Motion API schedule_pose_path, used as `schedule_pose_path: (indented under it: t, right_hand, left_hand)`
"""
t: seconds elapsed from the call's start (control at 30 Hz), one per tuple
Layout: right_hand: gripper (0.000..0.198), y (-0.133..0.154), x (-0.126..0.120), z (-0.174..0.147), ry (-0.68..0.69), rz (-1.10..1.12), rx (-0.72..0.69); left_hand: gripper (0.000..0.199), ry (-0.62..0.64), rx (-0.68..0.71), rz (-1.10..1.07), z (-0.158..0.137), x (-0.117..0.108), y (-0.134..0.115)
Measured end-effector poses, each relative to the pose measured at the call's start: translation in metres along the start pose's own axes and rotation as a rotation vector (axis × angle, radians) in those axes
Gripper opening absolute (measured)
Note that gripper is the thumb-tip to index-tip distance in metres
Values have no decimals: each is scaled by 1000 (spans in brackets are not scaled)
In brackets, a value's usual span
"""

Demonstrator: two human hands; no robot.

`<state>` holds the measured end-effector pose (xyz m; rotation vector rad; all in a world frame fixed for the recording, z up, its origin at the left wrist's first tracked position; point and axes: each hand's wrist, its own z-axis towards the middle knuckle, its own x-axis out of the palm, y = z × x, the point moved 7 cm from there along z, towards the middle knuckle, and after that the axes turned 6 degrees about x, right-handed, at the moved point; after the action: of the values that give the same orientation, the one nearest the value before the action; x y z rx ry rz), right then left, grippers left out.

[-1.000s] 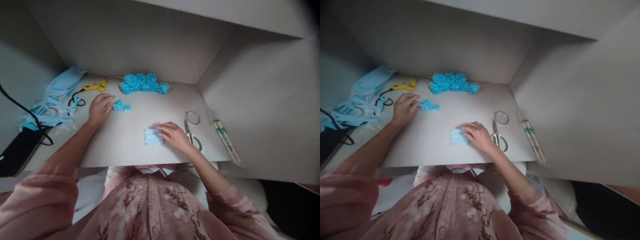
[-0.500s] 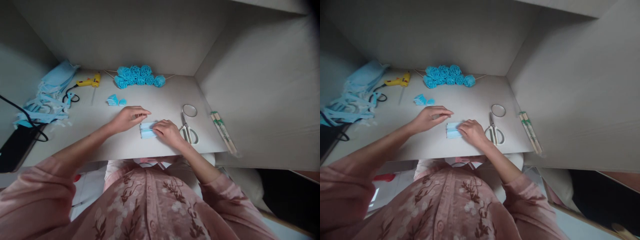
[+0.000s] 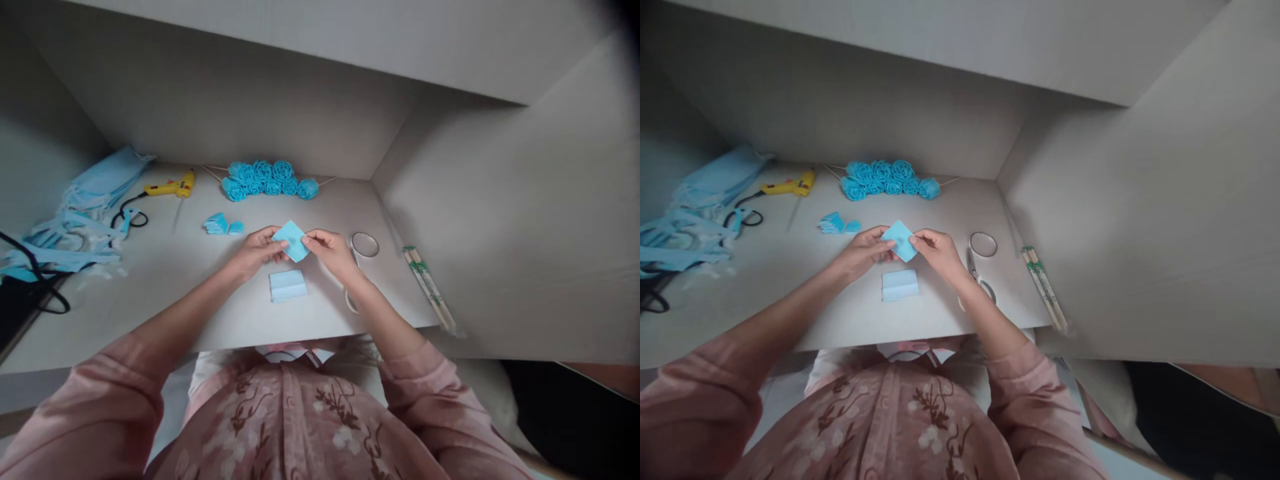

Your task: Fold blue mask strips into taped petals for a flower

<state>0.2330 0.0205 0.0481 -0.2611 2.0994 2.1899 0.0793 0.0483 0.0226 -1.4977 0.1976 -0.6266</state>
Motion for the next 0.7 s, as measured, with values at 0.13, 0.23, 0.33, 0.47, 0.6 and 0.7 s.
schedule_pose_path:
  t: [0.13,0.23,0.33,0.47,0.6,0.7]
  right_hand:
    - [25,-3,2,18,15,106,43]
    - [28,-2,6,31,56,113,56]
    - [23,11,3,40,-5,10,-40]
    - [13,42,-3,32,-170,-329,-402]
    - [17,46,12,14,-150,-641,-706]
    - [17,37,23,7,-68,-767,-795]
  left_hand:
    - [37,-152,111,38,1,-19,-6]
    - [37,-230,169,79,1,-27,-11]
    - [38,-299,200,65,-1,-32,-14]
    - [43,-291,25,-127,0,-30,-1]
    - [63,-120,-209,-322,1,-15,15]
    - [47,-114,-185,-368,1,-14,15]
